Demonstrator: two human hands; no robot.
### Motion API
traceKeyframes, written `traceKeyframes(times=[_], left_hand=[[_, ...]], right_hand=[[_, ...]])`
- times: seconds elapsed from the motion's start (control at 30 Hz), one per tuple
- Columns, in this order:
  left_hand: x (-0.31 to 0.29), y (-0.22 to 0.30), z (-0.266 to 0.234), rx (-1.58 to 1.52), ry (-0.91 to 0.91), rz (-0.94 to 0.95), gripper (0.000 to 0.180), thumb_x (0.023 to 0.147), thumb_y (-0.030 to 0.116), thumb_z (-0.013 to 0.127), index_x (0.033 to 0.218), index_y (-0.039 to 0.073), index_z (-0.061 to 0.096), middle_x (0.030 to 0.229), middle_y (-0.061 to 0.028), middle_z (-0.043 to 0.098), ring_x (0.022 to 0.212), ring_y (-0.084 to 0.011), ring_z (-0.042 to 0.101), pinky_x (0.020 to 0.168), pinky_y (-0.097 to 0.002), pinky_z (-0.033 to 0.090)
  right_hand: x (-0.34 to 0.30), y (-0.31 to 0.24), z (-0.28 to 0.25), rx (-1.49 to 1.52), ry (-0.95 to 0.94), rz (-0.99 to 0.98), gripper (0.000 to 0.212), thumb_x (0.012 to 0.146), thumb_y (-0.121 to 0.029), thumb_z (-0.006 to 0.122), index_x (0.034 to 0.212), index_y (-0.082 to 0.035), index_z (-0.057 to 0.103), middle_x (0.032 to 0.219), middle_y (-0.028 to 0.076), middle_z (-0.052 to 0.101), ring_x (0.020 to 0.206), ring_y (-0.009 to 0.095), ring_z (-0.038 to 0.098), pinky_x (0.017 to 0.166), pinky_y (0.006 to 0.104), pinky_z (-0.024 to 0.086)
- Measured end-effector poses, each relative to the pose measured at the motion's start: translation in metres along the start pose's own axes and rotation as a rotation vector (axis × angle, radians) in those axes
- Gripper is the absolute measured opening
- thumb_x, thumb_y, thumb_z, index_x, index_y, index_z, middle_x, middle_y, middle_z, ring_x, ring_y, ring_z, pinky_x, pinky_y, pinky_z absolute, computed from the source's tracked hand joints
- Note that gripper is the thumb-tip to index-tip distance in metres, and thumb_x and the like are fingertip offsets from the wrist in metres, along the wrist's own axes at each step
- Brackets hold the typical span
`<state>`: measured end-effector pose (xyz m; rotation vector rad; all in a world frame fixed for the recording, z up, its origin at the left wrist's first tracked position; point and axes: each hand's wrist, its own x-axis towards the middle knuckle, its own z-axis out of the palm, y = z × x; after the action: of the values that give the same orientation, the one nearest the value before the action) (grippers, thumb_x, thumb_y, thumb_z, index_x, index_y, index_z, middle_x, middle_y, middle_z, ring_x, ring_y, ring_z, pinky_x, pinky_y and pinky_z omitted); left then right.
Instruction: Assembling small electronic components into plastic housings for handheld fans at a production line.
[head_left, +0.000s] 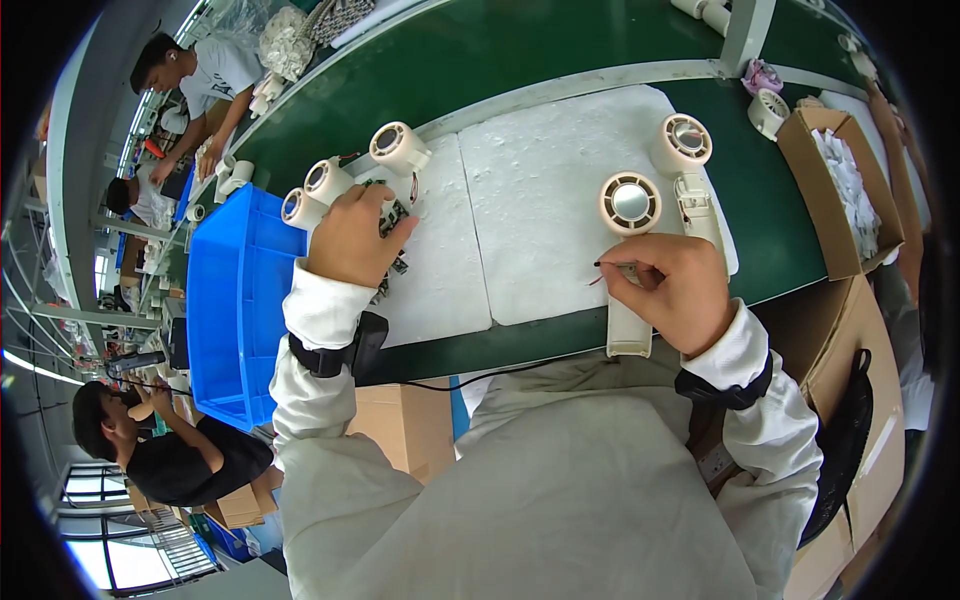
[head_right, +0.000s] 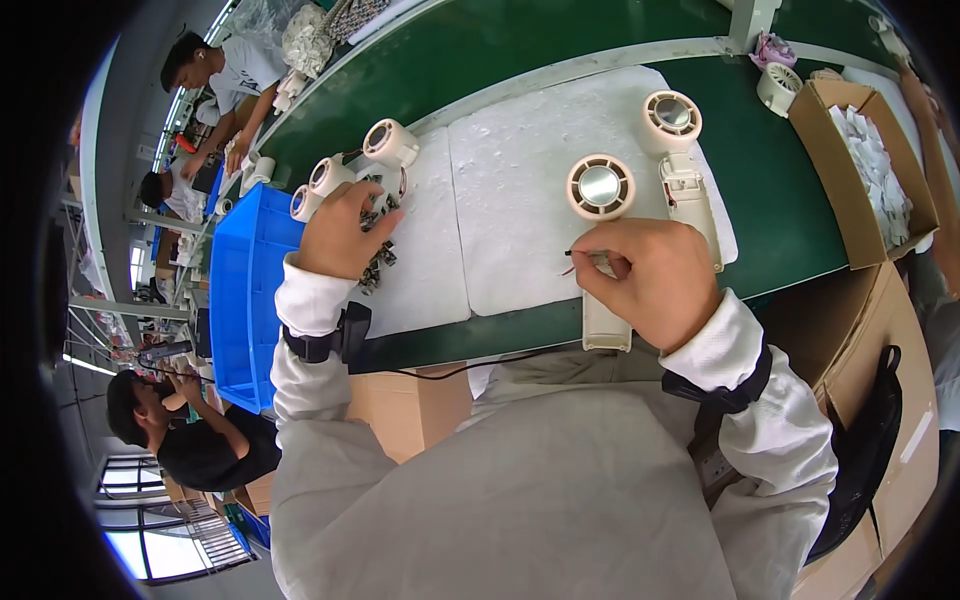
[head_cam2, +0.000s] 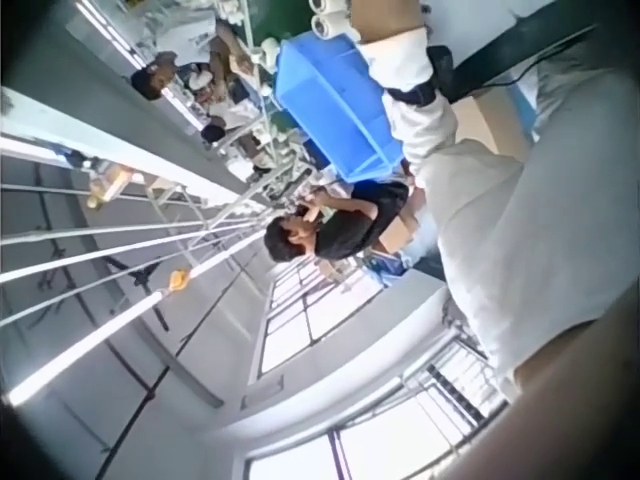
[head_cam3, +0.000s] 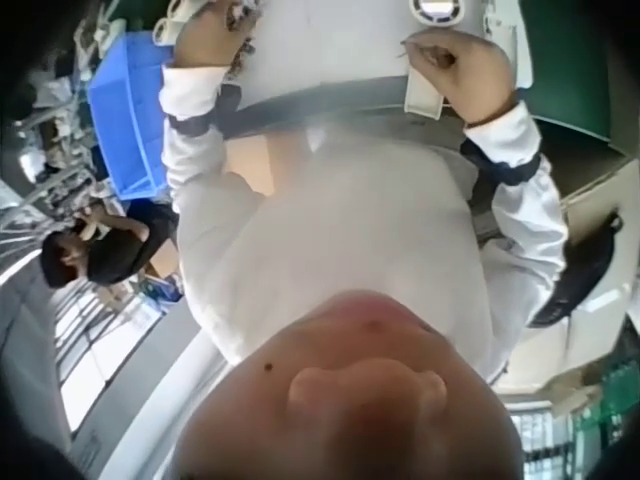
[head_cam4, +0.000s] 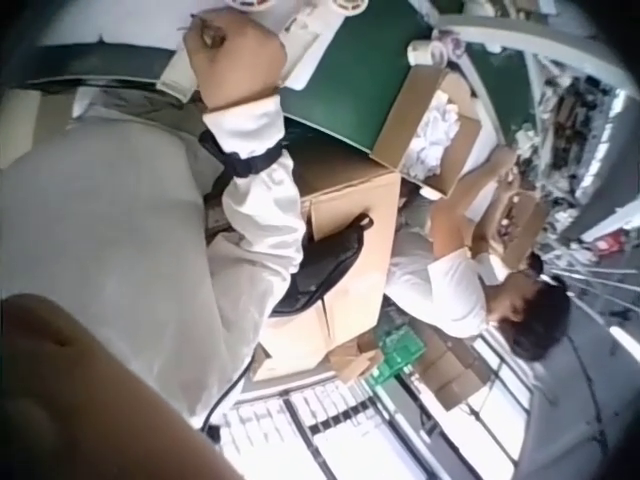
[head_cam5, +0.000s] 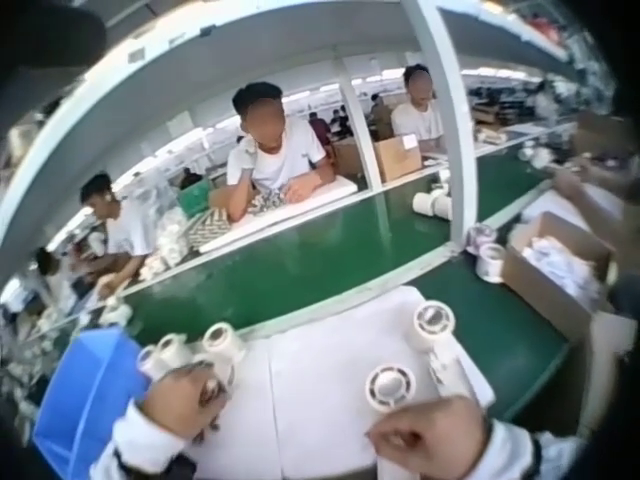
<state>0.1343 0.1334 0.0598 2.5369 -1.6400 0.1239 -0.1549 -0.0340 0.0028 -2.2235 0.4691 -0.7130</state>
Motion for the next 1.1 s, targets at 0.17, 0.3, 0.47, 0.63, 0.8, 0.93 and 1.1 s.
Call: traceKeyframes(times=[0.17,0.3,0.47,0.63,0.8,0.93,1.1], left_hand=[[0.000,-0.033,0.017,0.016,0.012,0.159,0.024,0.088,0.012,0.070,0.110,0.002,0.069,0.097,-0.0185,0.069,0.095,-0.0382,0.065,0.083,-0.0462,0.053],[0.002,-0.029,0.019,-0.077,0.033,0.241,0.023,0.086,0.006,0.069,0.108,0.002,0.070,0.098,-0.0194,0.068,0.097,-0.0381,0.063,0.085,-0.0455,0.053],[-0.022,0.030,-0.002,-0.098,0.055,0.297,0.024,0.084,0.002,0.067,0.107,0.003,0.069,0.095,-0.0173,0.066,0.094,-0.0354,0.063,0.085,-0.0422,0.053],[-0.026,0.077,0.009,-0.267,-0.086,0.611,0.030,0.080,-0.005,0.068,0.109,0.002,0.067,0.105,-0.0133,0.065,0.096,-0.0334,0.064,0.083,-0.0394,0.054],[-0.018,0.083,0.025,-0.253,-0.052,0.713,0.036,0.078,-0.005,0.067,0.114,0.001,0.066,0.111,-0.0114,0.062,0.104,-0.0306,0.062,0.084,-0.0381,0.055],[-0.016,0.075,0.021,-0.297,-0.156,0.726,0.039,0.082,-0.005,0.068,0.120,0.001,0.064,0.117,-0.0120,0.062,0.107,-0.0308,0.063,0.083,-0.0385,0.056],[-0.015,0.077,0.019,-0.391,-0.171,0.701,0.033,0.089,-0.004,0.068,0.121,0.000,0.065,0.119,-0.0145,0.062,0.108,-0.0303,0.065,0.083,-0.0352,0.057]], right_hand=[[-0.001,0.001,-0.006,-0.034,0.019,-0.016,0.011,0.080,-0.004,0.078,0.090,-0.003,0.075,0.066,0.005,0.060,0.051,0.012,0.048,0.050,0.0287,0.040],[-0.003,0.010,-0.014,-0.048,0.052,0.000,0.012,0.079,-0.002,0.077,0.091,-0.003,0.075,0.068,0.005,0.060,0.053,0.012,0.049,0.052,0.0286,0.040],[0.001,0.025,-0.024,0.024,0.070,0.032,0.013,0.080,-0.001,0.075,0.093,-0.002,0.075,0.072,0.005,0.059,0.059,0.013,0.051,0.055,0.0287,0.042],[0.002,0.025,-0.029,0.008,0.030,0.008,0.014,0.080,-0.001,0.075,0.095,-0.002,0.075,0.074,0.005,0.057,0.062,0.014,0.052,0.058,0.0290,0.043],[0.000,0.026,-0.026,0.045,0.073,0.001,0.015,0.080,-0.001,0.075,0.095,-0.003,0.076,0.074,0.005,0.056,0.063,0.014,0.052,0.059,0.0290,0.045],[-0.001,0.026,-0.026,0.033,0.071,-0.017,0.015,0.080,-0.001,0.074,0.095,-0.004,0.076,0.076,0.005,0.056,0.067,0.014,0.054,0.061,0.0287,0.046],[-0.002,0.027,-0.025,0.015,0.122,-0.074,0.015,0.079,-0.001,0.075,0.094,-0.004,0.076,0.080,0.005,0.058,0.074,0.015,0.056,0.065,0.0285,0.047]])
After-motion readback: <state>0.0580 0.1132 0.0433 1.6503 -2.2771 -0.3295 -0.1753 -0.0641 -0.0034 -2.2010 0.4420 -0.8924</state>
